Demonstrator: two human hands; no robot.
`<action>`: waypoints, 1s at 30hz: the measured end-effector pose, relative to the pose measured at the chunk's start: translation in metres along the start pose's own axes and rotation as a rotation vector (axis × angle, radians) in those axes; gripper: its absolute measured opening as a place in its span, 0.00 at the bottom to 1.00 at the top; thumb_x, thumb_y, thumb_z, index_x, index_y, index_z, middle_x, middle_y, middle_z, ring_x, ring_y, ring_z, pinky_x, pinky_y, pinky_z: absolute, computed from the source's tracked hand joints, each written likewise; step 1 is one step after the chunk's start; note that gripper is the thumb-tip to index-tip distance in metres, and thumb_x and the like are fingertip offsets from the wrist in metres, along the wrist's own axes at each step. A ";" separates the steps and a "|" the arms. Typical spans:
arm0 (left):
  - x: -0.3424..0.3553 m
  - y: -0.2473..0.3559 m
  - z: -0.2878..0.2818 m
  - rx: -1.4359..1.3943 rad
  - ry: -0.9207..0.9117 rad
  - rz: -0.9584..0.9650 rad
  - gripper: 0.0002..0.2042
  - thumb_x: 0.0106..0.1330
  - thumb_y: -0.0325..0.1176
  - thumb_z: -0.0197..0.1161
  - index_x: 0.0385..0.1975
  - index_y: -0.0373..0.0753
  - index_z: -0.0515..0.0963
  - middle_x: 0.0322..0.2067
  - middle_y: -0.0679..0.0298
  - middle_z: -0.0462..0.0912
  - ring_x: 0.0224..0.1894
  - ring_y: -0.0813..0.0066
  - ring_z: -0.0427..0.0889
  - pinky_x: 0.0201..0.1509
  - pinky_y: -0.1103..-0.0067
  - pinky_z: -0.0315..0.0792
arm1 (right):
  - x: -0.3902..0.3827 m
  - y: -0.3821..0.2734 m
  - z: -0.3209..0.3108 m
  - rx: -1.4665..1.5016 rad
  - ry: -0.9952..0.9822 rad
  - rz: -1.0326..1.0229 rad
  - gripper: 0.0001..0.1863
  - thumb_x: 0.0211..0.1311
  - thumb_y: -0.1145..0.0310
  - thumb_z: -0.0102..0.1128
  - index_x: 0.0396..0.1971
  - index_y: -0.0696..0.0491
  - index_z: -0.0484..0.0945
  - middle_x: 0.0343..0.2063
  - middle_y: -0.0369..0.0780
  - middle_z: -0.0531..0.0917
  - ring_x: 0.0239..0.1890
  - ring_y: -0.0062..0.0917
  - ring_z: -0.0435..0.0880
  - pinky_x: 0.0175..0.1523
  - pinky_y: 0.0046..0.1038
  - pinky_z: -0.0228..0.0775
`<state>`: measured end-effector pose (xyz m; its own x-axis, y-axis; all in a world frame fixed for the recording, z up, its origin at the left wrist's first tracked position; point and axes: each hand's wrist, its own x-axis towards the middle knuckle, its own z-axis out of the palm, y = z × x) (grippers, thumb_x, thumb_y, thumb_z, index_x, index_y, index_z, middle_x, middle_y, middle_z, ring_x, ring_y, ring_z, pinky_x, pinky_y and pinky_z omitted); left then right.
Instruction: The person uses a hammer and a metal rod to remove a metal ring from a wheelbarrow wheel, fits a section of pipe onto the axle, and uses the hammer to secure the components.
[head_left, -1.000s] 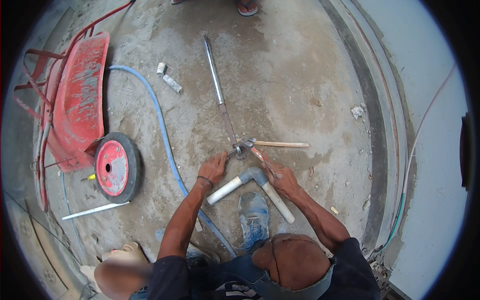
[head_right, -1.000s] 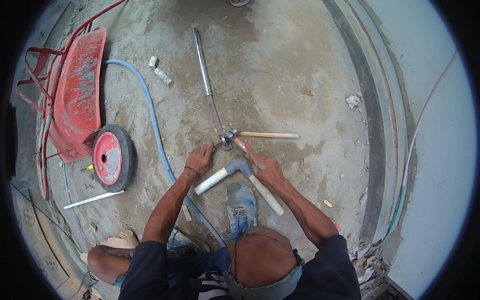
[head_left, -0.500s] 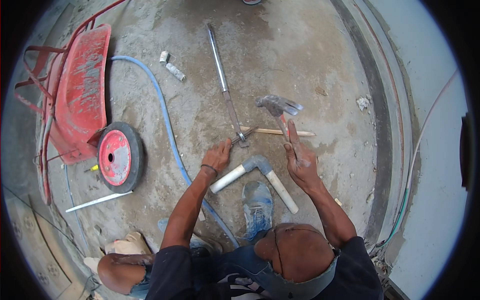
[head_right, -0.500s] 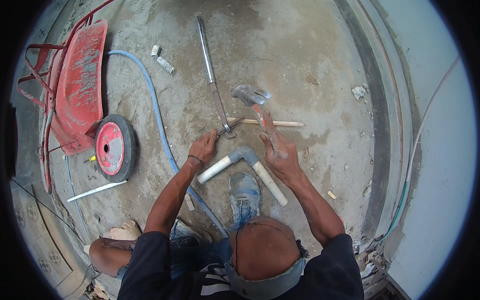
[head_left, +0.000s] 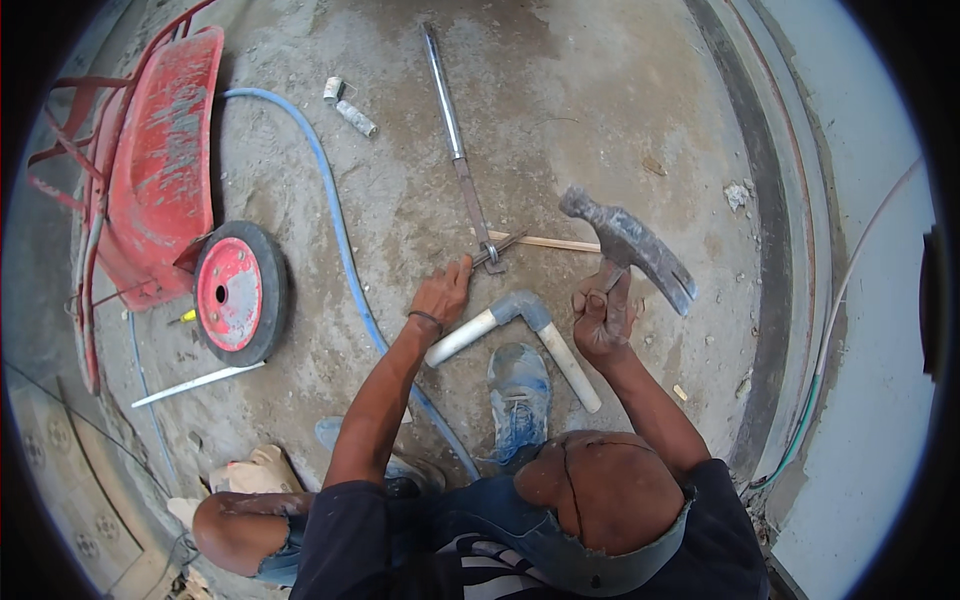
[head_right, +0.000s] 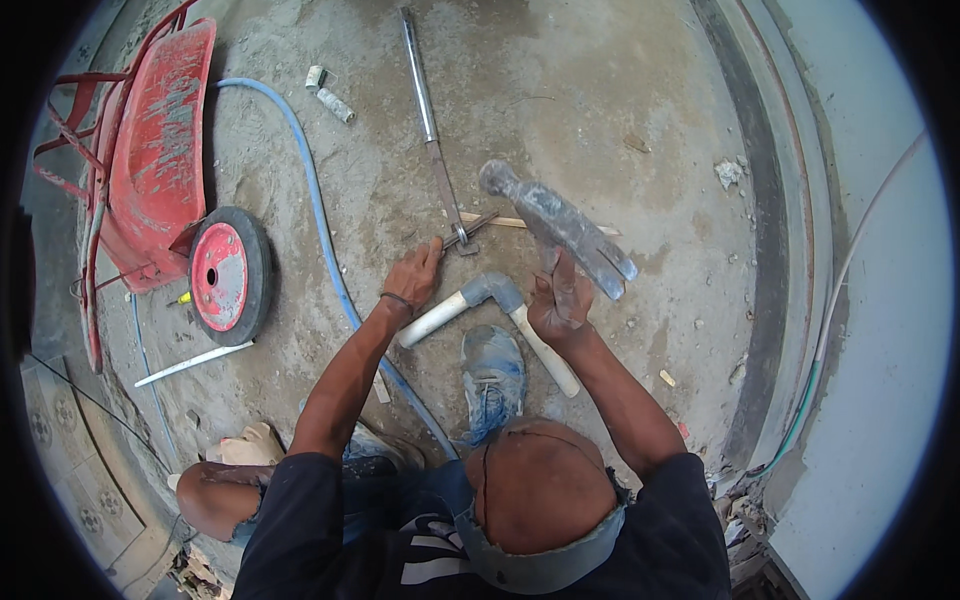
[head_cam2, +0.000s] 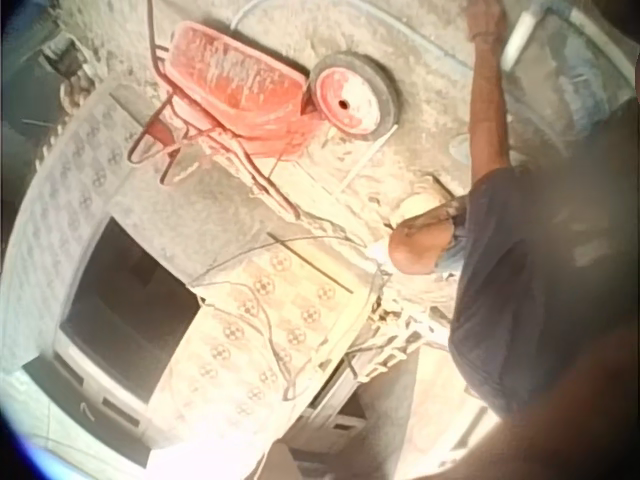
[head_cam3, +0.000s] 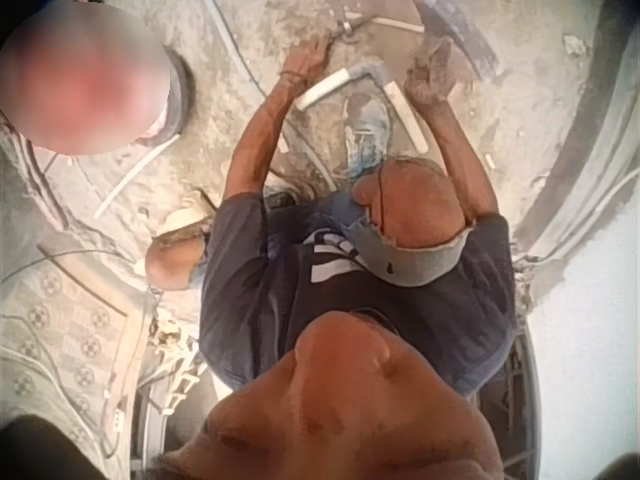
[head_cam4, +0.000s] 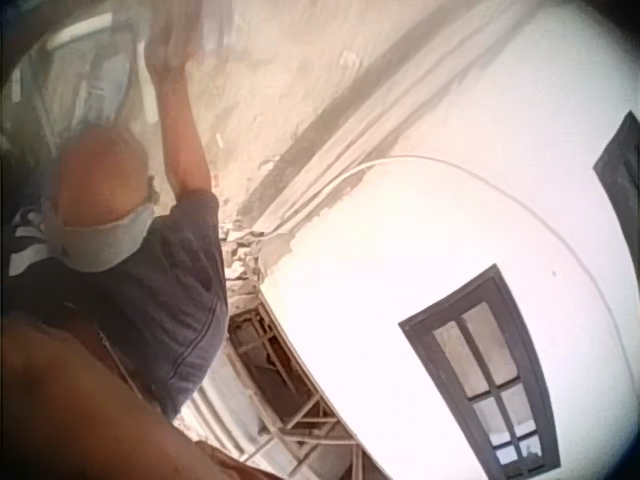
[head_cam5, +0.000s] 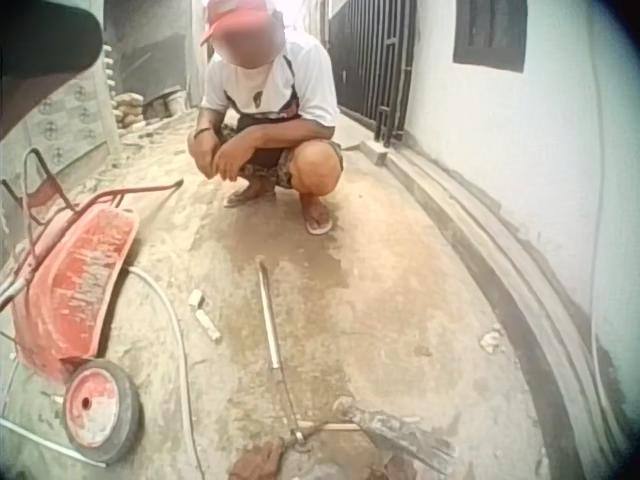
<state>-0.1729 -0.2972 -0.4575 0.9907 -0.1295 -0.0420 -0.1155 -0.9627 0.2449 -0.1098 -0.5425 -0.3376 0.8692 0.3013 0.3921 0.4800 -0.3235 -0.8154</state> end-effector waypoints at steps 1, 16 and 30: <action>0.004 0.003 0.000 -0.004 -0.006 0.002 0.25 0.58 0.26 0.52 0.58 0.35 0.62 0.34 0.55 0.73 0.34 0.58 0.79 0.33 0.65 0.76 | -0.014 0.022 0.002 -0.167 -0.240 0.052 0.32 0.66 0.73 0.52 0.69 0.45 0.56 0.26 0.51 0.80 0.24 0.47 0.80 0.28 0.40 0.72; 0.013 0.027 -0.013 -0.247 0.035 -0.215 0.21 0.63 0.29 0.53 0.57 0.44 0.66 0.34 0.52 0.76 0.31 0.48 0.79 0.33 0.61 0.74 | -0.016 0.114 -0.039 -0.552 -0.282 0.268 0.24 0.67 0.57 0.53 0.62 0.46 0.68 0.22 0.46 0.77 0.23 0.39 0.76 0.34 0.39 0.72; -0.016 0.022 -0.019 -0.345 0.186 -0.335 0.15 0.64 0.36 0.56 0.50 0.41 0.75 0.32 0.51 0.77 0.29 0.48 0.79 0.31 0.61 0.74 | 0.024 0.063 0.101 -0.186 -0.386 0.253 0.10 0.52 0.73 0.65 0.35 0.57 0.80 0.28 0.49 0.82 0.32 0.45 0.83 0.37 0.38 0.73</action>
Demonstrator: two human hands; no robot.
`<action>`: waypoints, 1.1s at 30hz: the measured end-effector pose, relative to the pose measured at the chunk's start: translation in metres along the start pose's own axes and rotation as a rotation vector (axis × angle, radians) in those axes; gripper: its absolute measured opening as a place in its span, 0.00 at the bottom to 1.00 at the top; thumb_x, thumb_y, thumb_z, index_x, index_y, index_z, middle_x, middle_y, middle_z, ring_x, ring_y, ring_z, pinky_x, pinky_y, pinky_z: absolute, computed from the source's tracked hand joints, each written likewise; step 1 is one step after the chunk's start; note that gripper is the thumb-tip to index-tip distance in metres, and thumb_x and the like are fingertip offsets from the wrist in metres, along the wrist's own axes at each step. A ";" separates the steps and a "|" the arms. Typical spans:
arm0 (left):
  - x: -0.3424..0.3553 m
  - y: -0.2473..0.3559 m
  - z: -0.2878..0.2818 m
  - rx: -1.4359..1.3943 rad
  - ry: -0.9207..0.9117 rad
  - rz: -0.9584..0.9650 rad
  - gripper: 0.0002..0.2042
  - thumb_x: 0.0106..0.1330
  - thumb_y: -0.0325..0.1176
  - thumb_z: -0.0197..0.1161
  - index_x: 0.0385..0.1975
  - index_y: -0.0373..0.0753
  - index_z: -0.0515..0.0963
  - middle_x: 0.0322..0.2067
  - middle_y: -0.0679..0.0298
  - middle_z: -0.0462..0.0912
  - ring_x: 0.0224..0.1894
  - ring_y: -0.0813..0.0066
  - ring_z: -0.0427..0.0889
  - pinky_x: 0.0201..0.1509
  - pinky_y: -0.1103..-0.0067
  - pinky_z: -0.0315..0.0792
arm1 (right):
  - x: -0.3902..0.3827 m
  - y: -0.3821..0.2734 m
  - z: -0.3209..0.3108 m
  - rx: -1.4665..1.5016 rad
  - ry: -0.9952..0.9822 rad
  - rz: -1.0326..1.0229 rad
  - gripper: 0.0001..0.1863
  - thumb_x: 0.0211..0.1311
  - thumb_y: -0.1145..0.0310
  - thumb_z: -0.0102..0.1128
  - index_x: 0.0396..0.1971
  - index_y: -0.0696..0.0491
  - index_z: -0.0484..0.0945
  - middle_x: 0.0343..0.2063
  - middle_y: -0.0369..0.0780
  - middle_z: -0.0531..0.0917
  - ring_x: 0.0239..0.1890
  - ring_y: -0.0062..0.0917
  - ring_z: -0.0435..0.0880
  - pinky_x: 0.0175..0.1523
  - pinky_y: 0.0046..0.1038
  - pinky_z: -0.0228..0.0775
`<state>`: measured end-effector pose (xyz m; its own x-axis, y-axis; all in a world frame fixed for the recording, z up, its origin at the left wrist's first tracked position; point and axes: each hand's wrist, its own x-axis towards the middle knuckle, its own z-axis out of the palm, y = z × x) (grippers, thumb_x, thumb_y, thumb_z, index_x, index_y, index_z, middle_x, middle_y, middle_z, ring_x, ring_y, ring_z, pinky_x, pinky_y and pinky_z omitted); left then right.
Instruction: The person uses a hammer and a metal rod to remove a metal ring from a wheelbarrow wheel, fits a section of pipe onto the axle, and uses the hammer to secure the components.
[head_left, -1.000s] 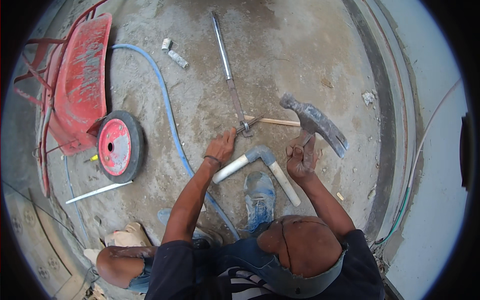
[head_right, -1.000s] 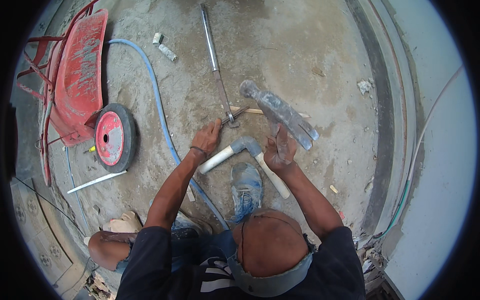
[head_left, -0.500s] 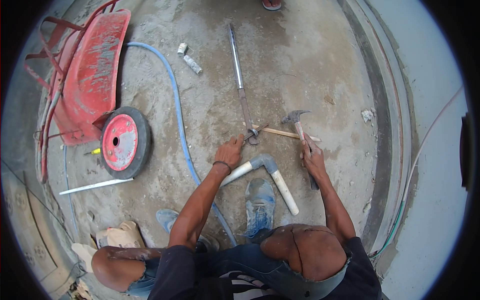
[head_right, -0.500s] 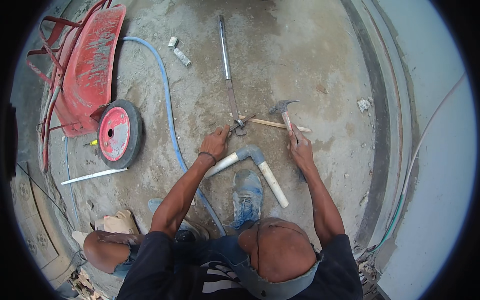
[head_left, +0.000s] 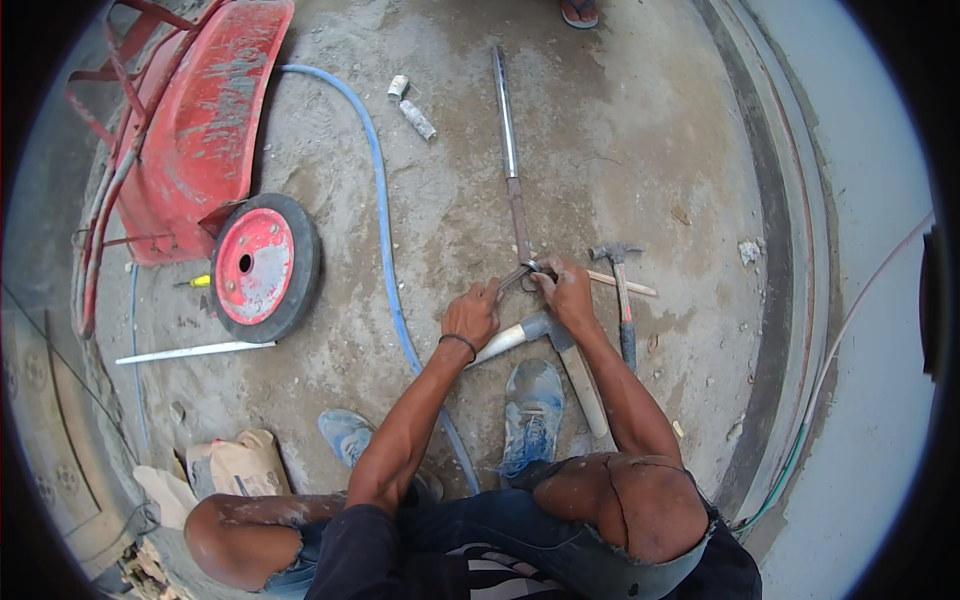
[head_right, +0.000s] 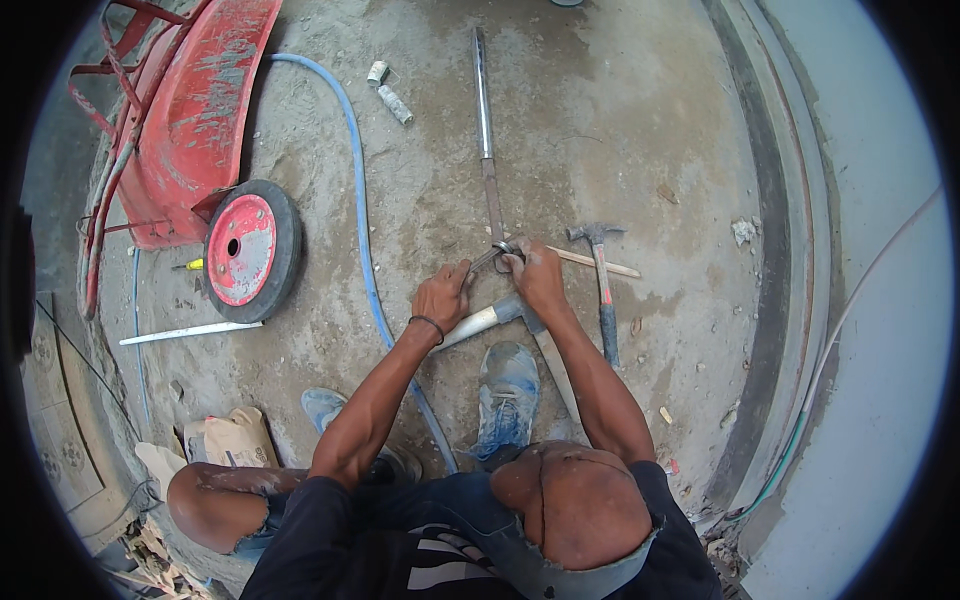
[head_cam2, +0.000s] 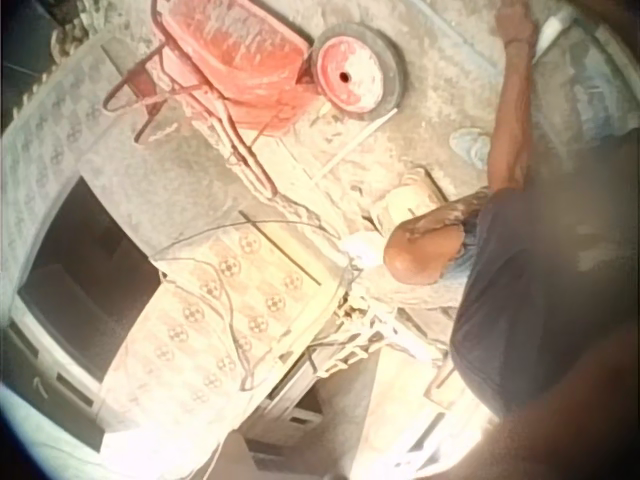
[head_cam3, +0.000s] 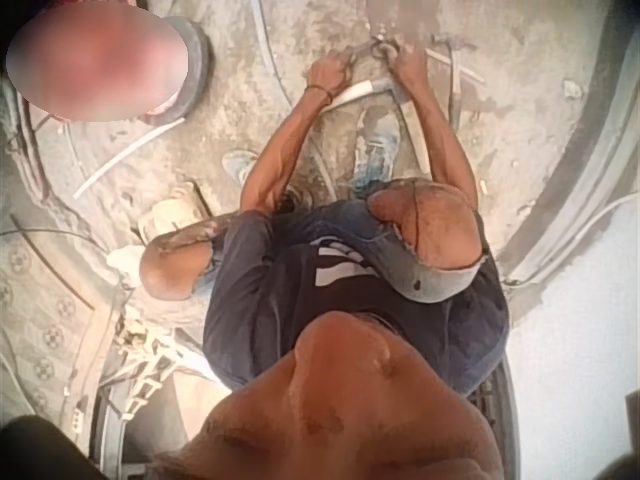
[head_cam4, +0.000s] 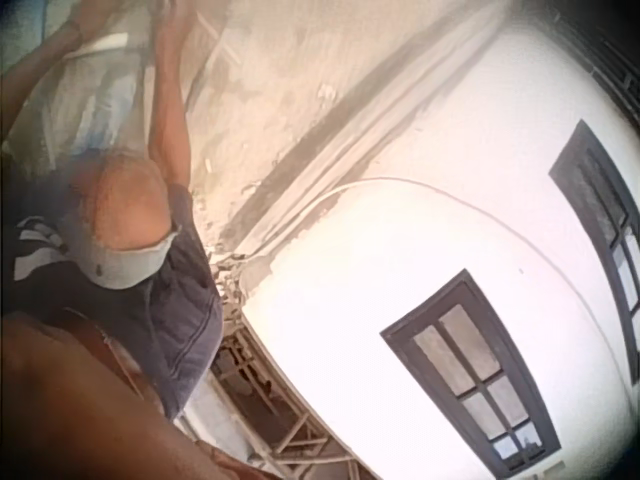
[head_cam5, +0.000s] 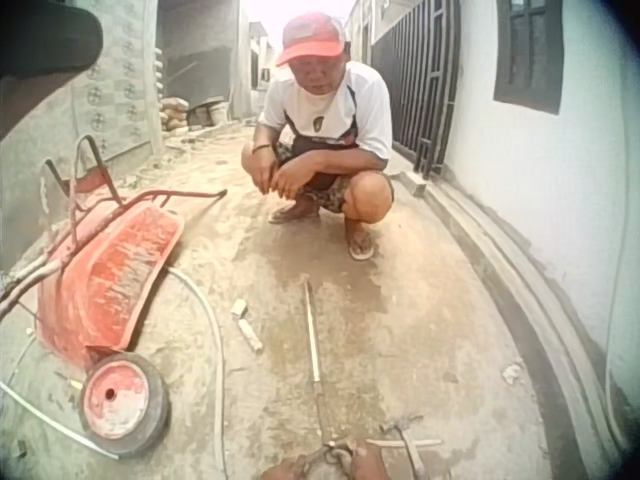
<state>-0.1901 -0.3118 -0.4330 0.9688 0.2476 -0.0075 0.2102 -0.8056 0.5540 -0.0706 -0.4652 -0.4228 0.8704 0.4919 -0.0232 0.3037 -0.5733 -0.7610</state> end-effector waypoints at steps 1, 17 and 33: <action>-0.002 -0.001 -0.001 -0.002 0.000 -0.004 0.15 0.64 0.36 0.56 0.50 0.41 0.75 0.32 0.51 0.77 0.29 0.48 0.79 0.31 0.61 0.74 | -0.002 -0.004 0.001 -0.001 -0.004 0.000 0.10 0.52 0.73 0.65 0.35 0.57 0.80 0.28 0.49 0.82 0.32 0.45 0.83 0.37 0.38 0.73; 0.006 0.006 -0.008 -0.265 -0.095 -0.188 0.12 0.64 0.35 0.58 0.44 0.39 0.76 0.34 0.48 0.81 0.37 0.48 0.81 0.40 0.62 0.73 | -0.008 -0.003 0.013 0.227 0.144 0.106 0.07 0.52 0.72 0.68 0.30 0.57 0.82 0.26 0.45 0.83 0.28 0.33 0.84 0.34 0.30 0.73; 0.008 0.015 0.005 -0.189 -0.148 -0.262 0.14 0.67 0.42 0.53 0.31 0.36 0.76 0.23 0.44 0.79 0.31 0.40 0.78 0.35 0.56 0.70 | -0.012 -0.001 0.004 0.328 0.123 0.230 0.05 0.52 0.74 0.68 0.28 0.59 0.82 0.22 0.36 0.85 0.26 0.13 0.76 0.33 0.22 0.69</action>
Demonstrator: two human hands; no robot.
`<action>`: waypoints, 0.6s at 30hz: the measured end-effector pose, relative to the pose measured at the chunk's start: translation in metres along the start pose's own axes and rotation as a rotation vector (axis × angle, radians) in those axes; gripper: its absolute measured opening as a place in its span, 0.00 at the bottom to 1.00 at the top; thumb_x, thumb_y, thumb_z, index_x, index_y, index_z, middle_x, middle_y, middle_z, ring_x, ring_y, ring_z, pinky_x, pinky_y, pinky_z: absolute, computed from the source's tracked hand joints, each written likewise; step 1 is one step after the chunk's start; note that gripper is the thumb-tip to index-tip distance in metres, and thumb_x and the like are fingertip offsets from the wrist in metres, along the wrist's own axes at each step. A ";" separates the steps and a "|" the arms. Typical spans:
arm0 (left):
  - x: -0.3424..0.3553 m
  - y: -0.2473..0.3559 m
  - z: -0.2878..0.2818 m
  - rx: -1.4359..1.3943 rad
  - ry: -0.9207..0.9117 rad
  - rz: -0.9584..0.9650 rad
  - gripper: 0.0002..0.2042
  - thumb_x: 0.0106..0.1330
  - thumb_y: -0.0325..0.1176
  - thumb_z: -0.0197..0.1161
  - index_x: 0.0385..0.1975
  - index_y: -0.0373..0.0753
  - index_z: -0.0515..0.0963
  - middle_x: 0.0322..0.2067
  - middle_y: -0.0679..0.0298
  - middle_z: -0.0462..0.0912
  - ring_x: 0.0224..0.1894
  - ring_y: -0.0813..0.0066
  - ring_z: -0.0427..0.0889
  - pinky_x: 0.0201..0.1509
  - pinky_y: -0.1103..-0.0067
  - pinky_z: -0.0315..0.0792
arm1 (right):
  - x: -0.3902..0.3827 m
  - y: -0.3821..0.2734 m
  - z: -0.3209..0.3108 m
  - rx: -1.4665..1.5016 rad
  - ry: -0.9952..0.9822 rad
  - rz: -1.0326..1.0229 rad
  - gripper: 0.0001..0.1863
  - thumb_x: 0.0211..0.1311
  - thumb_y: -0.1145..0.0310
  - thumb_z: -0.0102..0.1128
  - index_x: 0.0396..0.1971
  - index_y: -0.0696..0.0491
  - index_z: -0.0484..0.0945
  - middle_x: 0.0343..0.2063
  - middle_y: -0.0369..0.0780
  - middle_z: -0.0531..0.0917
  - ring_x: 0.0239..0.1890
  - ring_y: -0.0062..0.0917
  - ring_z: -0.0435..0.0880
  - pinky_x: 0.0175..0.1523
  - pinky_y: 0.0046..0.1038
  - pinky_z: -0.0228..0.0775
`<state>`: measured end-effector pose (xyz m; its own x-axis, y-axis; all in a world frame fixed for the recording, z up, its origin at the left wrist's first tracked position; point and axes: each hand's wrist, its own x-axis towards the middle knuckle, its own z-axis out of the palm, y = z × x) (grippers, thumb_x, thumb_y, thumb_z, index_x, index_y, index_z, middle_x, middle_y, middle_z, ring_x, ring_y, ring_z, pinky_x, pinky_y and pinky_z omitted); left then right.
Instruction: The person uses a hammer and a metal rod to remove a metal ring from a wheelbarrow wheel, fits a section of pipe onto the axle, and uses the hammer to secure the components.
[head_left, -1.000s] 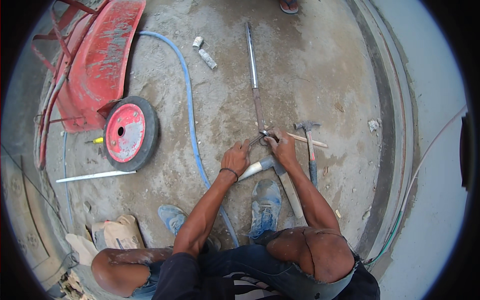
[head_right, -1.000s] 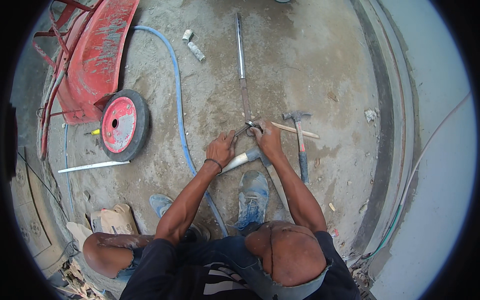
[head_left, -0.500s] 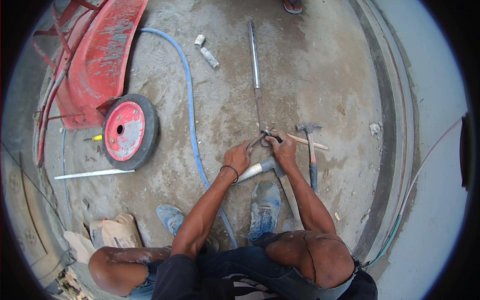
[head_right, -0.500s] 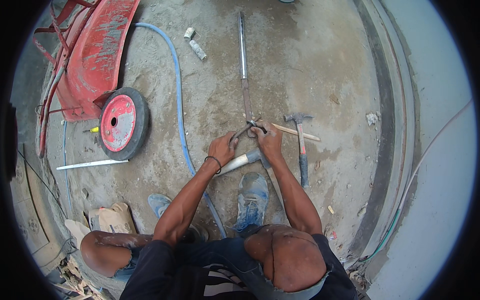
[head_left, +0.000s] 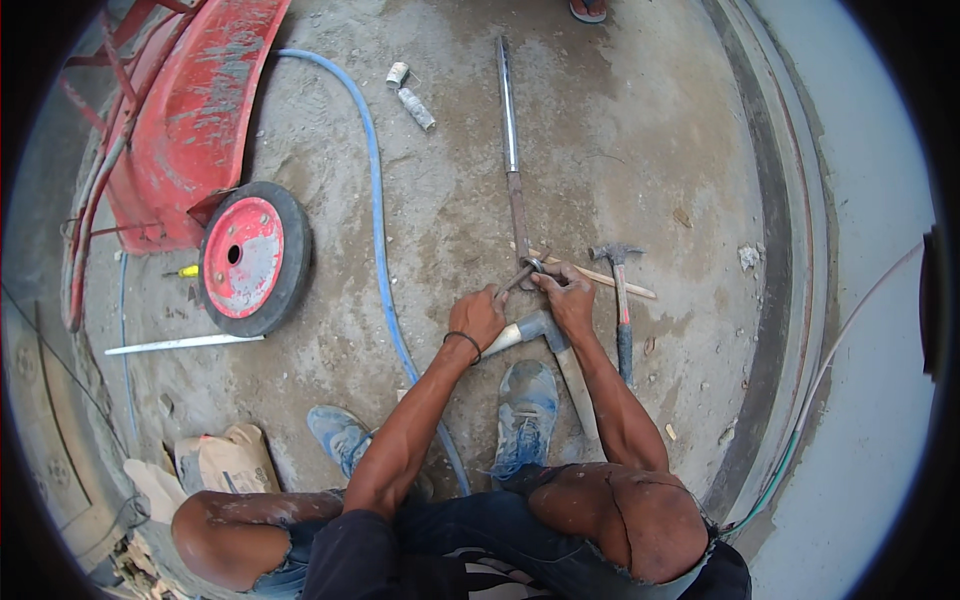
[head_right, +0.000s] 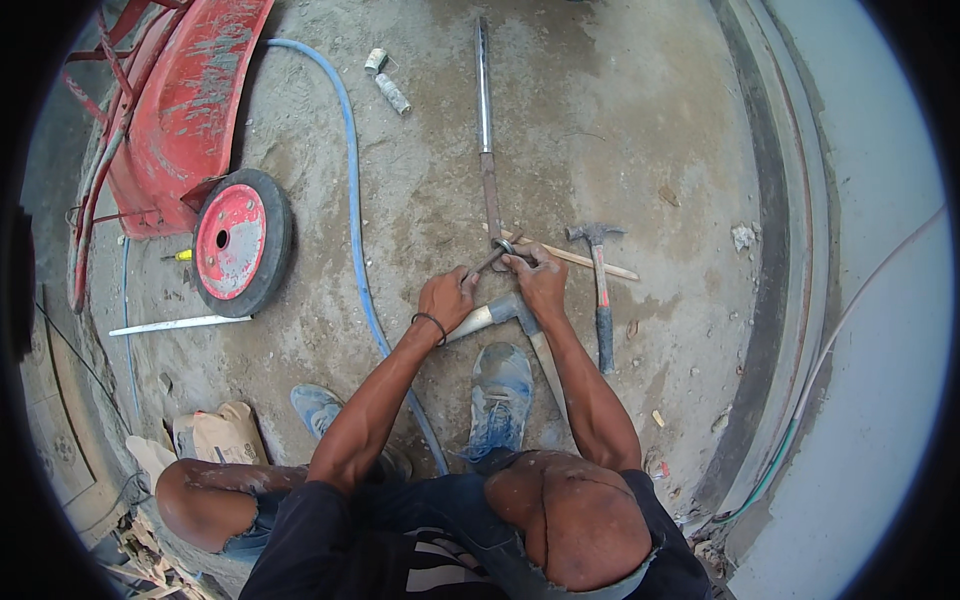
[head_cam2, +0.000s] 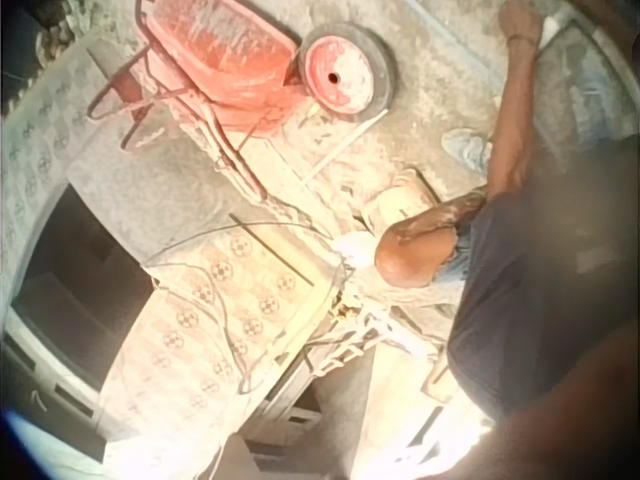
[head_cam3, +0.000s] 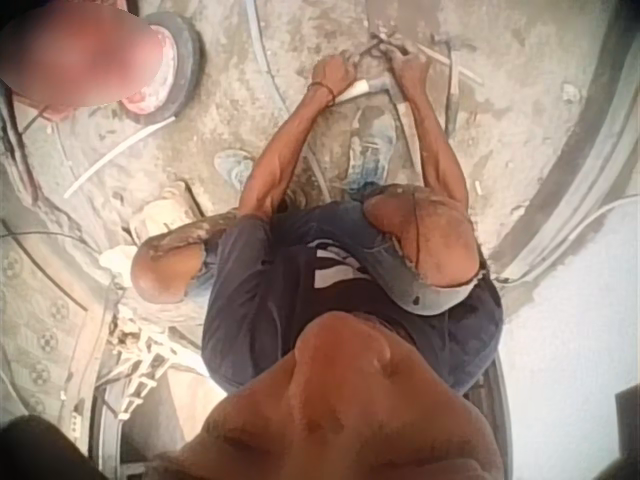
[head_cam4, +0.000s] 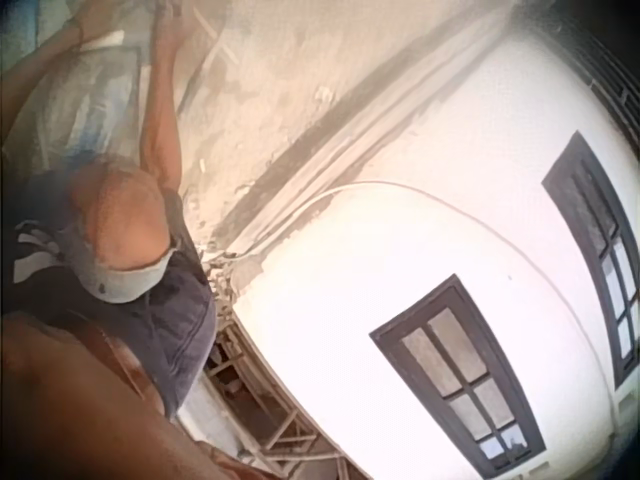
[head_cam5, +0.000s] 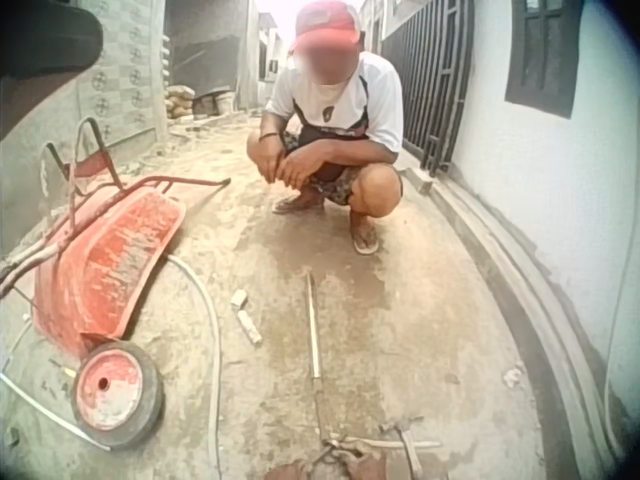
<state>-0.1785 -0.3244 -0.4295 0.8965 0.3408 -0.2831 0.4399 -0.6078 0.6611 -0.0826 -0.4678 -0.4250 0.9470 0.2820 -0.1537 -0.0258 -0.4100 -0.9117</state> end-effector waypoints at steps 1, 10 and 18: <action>0.000 -0.001 -0.001 0.001 0.000 -0.002 0.14 0.67 0.42 0.53 0.31 0.36 0.76 0.23 0.44 0.79 0.31 0.40 0.78 0.35 0.56 0.70 | 0.000 -0.001 0.001 0.001 -0.002 0.001 0.05 0.52 0.74 0.68 0.28 0.59 0.82 0.22 0.36 0.85 0.26 0.13 0.76 0.33 0.22 0.69; 0.002 0.003 -0.005 -0.053 -0.072 -0.071 0.14 0.67 0.40 0.52 0.35 0.34 0.77 0.28 0.42 0.80 0.34 0.42 0.80 0.40 0.56 0.71 | -0.002 -0.003 0.004 -0.030 -0.019 -0.027 0.06 0.52 0.74 0.68 0.29 0.59 0.83 0.22 0.38 0.85 0.25 0.16 0.79 0.34 0.22 0.70; -0.001 -0.007 -0.004 0.159 -0.023 0.074 0.08 0.62 0.32 0.54 0.36 0.36 0.73 0.27 0.45 0.81 0.32 0.42 0.80 0.35 0.55 0.71 | 0.002 -0.004 -0.031 -0.310 -0.071 -0.290 0.15 0.50 0.68 0.70 0.37 0.55 0.80 0.31 0.45 0.82 0.32 0.34 0.82 0.39 0.32 0.73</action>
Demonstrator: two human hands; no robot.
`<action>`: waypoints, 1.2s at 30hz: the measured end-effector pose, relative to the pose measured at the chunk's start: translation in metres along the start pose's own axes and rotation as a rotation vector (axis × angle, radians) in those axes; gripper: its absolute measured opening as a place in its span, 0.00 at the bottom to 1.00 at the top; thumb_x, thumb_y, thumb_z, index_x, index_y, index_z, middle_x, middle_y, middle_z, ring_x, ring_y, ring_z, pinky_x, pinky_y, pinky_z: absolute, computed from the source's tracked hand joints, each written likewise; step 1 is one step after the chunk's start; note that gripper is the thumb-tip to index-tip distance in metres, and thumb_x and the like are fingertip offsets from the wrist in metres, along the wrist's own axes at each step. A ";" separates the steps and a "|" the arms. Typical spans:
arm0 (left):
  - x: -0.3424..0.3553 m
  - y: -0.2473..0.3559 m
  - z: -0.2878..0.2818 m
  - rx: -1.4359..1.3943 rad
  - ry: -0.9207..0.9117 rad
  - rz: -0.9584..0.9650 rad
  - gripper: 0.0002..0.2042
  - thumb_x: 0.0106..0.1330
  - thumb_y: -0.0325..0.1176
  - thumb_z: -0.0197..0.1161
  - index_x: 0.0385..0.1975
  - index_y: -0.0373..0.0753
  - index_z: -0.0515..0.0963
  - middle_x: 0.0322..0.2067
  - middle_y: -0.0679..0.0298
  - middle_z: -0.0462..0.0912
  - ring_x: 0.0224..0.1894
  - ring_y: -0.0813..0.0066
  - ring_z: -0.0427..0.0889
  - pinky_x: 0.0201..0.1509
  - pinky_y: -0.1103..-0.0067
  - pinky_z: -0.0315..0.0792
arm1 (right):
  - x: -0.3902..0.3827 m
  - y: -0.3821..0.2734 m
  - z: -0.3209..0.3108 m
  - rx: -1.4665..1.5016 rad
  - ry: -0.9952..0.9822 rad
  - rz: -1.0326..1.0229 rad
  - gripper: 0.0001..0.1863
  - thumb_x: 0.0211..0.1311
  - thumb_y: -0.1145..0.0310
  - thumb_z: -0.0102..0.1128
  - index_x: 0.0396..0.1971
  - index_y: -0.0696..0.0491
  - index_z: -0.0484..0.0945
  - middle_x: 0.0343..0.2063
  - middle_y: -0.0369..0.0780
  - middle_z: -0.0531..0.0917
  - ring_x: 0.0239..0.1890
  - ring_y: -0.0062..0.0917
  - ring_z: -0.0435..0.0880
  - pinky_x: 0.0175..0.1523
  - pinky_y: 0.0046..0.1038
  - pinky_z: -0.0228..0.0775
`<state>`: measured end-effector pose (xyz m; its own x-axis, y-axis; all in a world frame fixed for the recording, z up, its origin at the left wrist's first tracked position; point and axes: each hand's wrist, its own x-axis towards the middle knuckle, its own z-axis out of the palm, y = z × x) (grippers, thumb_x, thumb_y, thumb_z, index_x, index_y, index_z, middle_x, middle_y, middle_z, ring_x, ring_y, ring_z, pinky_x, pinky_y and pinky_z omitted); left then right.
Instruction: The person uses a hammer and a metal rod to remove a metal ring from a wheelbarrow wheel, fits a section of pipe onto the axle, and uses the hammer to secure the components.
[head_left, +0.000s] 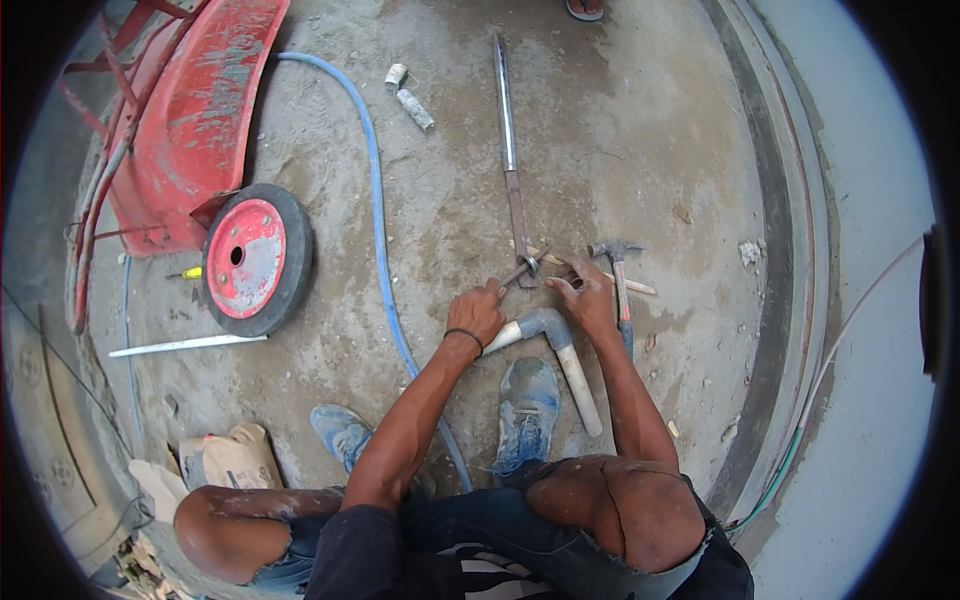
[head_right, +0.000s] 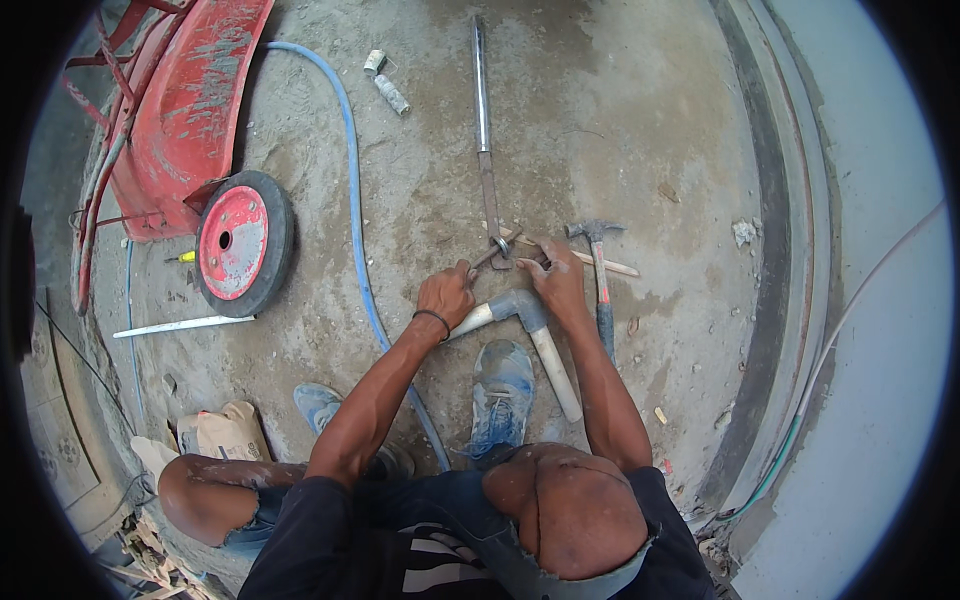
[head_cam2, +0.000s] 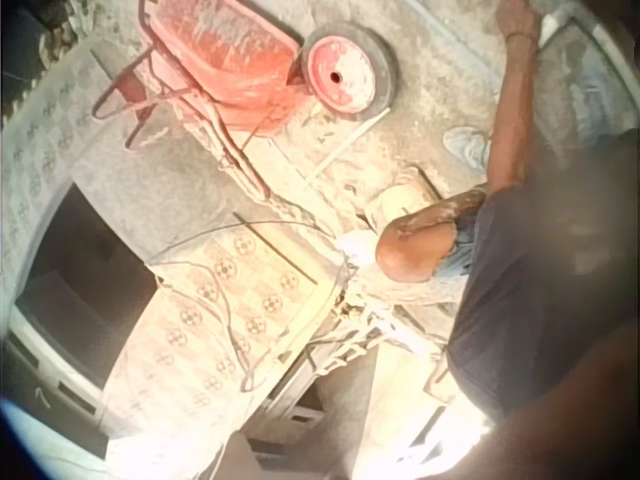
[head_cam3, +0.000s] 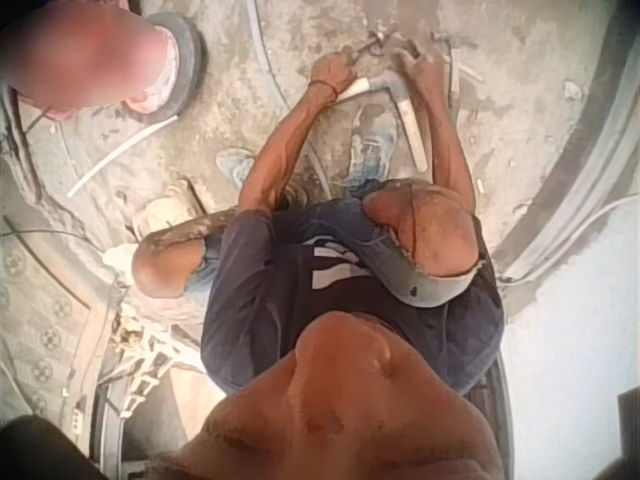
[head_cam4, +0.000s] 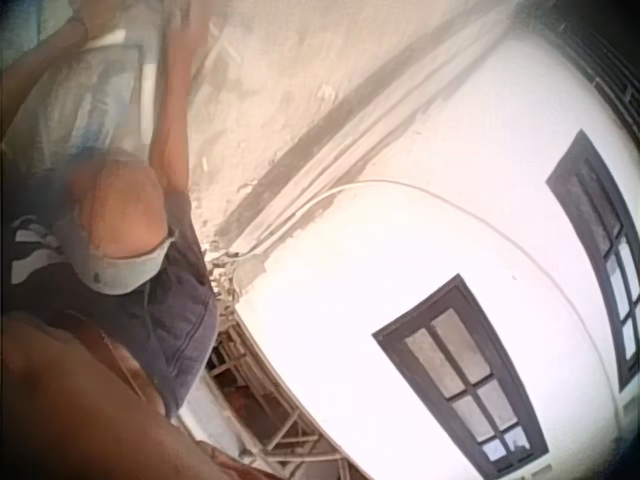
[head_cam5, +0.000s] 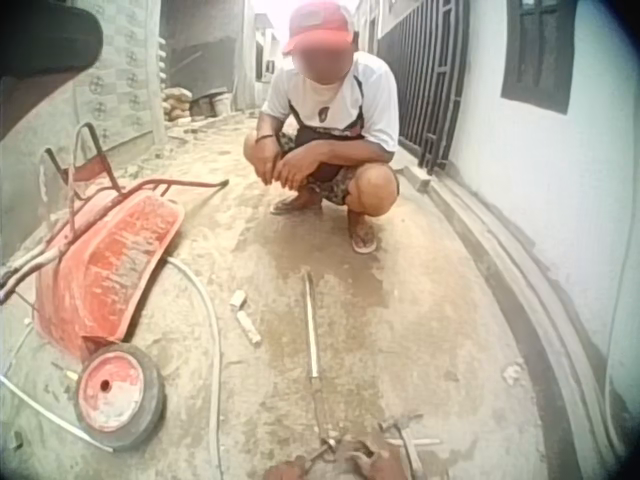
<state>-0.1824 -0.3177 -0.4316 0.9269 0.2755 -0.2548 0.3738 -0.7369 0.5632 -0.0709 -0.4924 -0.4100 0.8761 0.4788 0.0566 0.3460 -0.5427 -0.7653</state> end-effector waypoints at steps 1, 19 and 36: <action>0.000 0.000 0.004 0.001 0.002 0.003 0.08 0.62 0.32 0.54 0.36 0.36 0.73 0.27 0.45 0.81 0.32 0.42 0.80 0.35 0.55 0.71 | -0.002 0.008 -0.019 -0.200 0.010 0.047 0.18 0.50 0.67 0.71 0.39 0.57 0.77 0.32 0.46 0.82 0.34 0.37 0.81 0.40 0.35 0.72; 0.009 -0.001 0.007 0.131 -0.113 0.011 0.08 0.61 0.30 0.50 0.35 0.32 0.68 0.29 0.42 0.81 0.33 0.43 0.81 0.38 0.57 0.74 | -0.075 -0.010 -0.056 -0.110 -0.085 0.182 0.23 0.67 0.60 0.55 0.55 0.58 0.65 0.24 0.48 0.79 0.22 0.36 0.79 0.32 0.35 0.72; 0.005 -0.007 -0.008 0.219 -0.168 -0.001 0.08 0.62 0.30 0.48 0.34 0.31 0.68 0.28 0.41 0.81 0.32 0.41 0.82 0.39 0.57 0.75 | -0.033 -0.073 -0.091 -0.165 0.130 -0.238 0.32 0.68 0.71 0.51 0.70 0.47 0.51 0.17 0.44 0.74 0.14 0.32 0.72 0.22 0.29 0.69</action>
<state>-0.1801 -0.3067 -0.4305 0.9013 0.1838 -0.3922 0.3420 -0.8576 0.3841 -0.0940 -0.5315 -0.2979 0.7958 0.5196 0.3110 0.5870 -0.5357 -0.6070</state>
